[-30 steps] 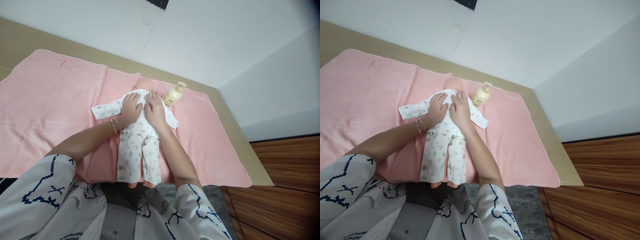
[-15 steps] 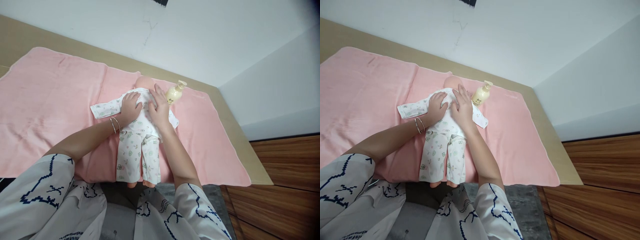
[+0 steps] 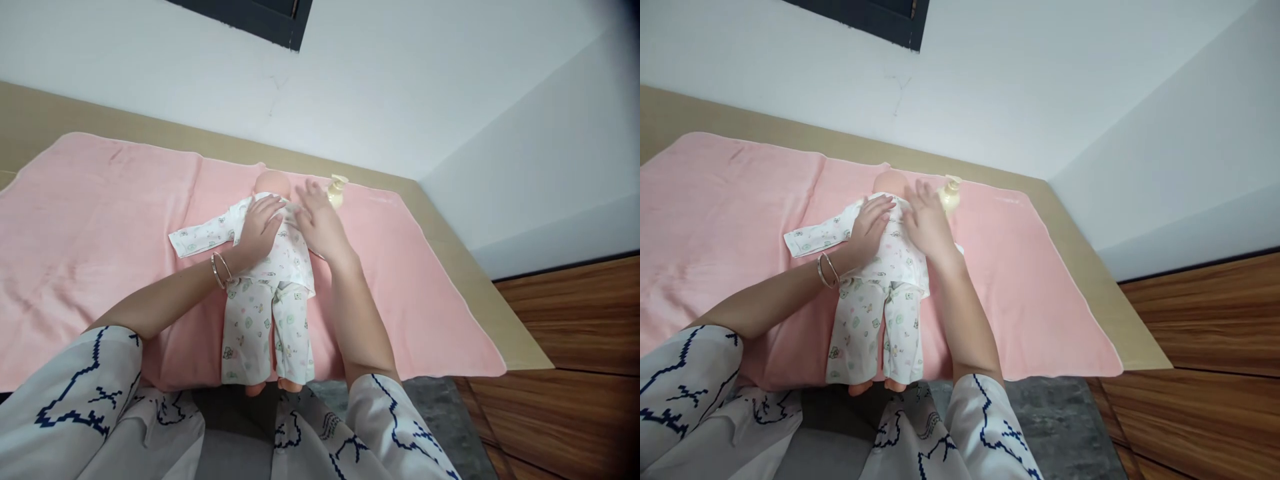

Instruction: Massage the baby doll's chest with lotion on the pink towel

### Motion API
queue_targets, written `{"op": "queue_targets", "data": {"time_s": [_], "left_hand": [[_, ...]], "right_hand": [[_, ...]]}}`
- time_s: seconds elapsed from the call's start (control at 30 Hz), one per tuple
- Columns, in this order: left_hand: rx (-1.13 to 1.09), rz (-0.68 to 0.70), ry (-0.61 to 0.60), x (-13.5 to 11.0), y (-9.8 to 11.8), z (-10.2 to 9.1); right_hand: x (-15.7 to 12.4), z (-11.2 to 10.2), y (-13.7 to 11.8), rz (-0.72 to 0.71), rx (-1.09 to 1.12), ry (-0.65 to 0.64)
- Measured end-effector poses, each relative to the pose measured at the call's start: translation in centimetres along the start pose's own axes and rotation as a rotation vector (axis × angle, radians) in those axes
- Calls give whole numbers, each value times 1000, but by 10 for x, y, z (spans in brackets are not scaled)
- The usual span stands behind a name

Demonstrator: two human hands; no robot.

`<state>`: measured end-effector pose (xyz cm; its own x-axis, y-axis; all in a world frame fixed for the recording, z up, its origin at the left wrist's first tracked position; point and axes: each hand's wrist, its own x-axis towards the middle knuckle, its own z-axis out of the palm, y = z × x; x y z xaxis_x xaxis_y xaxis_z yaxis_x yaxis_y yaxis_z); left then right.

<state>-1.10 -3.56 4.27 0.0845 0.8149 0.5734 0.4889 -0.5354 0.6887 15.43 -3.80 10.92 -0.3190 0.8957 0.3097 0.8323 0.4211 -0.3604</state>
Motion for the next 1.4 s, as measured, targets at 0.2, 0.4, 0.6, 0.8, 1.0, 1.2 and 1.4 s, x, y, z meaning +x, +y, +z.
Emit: {"op": "queue_targets", "data": {"time_s": [0.2, 0.4, 0.6, 0.8, 1.0, 1.2, 1.4], "left_hand": [[-466, -263, -209, 49, 28, 36], [-658, -311, -398, 105, 22, 62], [-675, -345, -418, 120, 19, 70], [-866, -476, -355, 123, 25, 66], [-1007, -606, -354, 122, 33, 56], [-1384, -902, -222, 97, 46, 21], [-1497, -1185, -72, 64, 54, -44]], "right_hand": [[9, -17, 55, 186, -34, 217], [17, -5, 75, 155, -123, 187], [21, 0, 77, 165, -157, 170], [25, 9, 74, 149, -267, 188], [26, 11, 66, 131, -295, 261], [39, 15, 61, 190, -333, 300], [43, 21, 50, 252, -330, 324]]}}
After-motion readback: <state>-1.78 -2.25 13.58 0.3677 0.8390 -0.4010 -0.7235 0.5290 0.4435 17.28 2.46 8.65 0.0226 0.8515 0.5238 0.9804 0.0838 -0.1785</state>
